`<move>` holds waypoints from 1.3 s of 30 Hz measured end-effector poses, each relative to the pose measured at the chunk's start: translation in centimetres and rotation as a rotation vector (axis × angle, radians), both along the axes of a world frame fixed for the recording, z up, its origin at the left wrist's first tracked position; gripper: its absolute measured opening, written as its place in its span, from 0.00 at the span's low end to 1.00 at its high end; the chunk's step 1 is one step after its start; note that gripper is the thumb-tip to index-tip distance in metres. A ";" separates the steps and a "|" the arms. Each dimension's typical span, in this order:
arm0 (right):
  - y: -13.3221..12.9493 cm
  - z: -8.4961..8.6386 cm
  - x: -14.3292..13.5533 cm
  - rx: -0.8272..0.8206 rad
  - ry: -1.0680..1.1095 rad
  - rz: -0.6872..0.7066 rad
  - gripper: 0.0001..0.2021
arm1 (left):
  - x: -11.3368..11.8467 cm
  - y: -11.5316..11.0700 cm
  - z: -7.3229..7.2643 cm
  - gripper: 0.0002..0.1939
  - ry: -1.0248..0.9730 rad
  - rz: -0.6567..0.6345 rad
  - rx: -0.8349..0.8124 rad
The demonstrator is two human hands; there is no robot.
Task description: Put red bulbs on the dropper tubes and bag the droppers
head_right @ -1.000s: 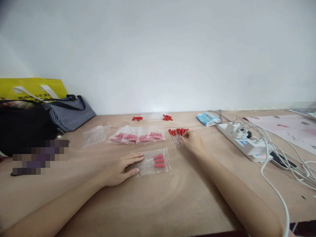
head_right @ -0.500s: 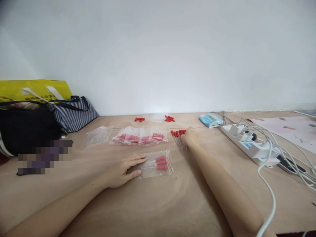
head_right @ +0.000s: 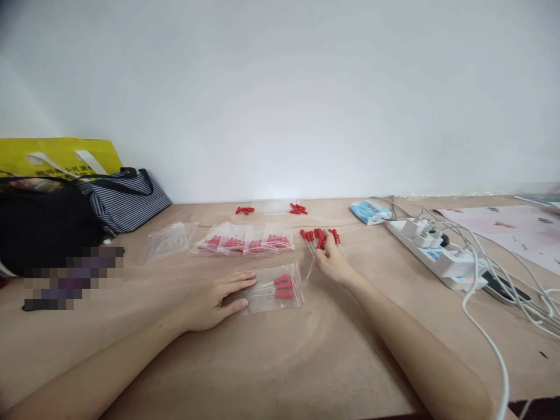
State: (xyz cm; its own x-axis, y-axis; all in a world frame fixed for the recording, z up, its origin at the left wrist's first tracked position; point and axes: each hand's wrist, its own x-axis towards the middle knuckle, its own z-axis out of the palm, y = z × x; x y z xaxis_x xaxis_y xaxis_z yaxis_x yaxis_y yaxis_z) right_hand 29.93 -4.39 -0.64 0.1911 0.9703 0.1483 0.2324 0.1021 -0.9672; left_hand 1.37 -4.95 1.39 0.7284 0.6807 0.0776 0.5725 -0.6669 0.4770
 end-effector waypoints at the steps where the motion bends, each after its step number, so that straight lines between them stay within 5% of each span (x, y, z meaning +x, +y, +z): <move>1: -0.1 -0.2 -0.2 0.008 0.041 0.007 0.26 | 0.0 0.0 0.0 0.21 0.004 0.002 -0.004; 10: -0.6 -1.3 -2.9 0.081 0.383 -0.151 0.21 | -0.1 0.1 -0.2 0.22 0.014 -0.013 0.020; 17: -2.1 -0.5 -4.0 -0.062 0.585 0.021 0.15 | 0.1 -0.3 0.3 0.24 0.028 0.036 0.007; 22: -2.3 -0.1 -3.6 -0.177 0.369 0.272 0.16 | 0.0 -0.2 0.3 0.24 0.035 0.019 0.005; 29: -2.4 0.3 -3.4 -0.287 0.089 0.416 0.20 | -0.2 -0.1 -0.2 0.24 0.021 0.013 0.019; 35: -1.7 -0.6 -4.1 -0.231 0.053 0.185 0.14 | -0.1 0.0 -0.1 0.23 0.006 0.005 0.022; 39: -1.0 -1.4 -3.9 -0.147 -0.078 0.189 0.12 | 0.0 -0.1 0.1 0.23 0.003 0.011 0.014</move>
State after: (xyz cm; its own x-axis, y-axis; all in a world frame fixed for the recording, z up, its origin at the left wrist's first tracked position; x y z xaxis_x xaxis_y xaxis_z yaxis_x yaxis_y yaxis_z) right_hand 26.01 -5.39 -2.03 -0.0021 0.9999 0.0098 0.2971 0.0100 -0.9548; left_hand 1.39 -5.04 1.51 0.7214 0.6872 0.0855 0.5808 -0.6677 0.4657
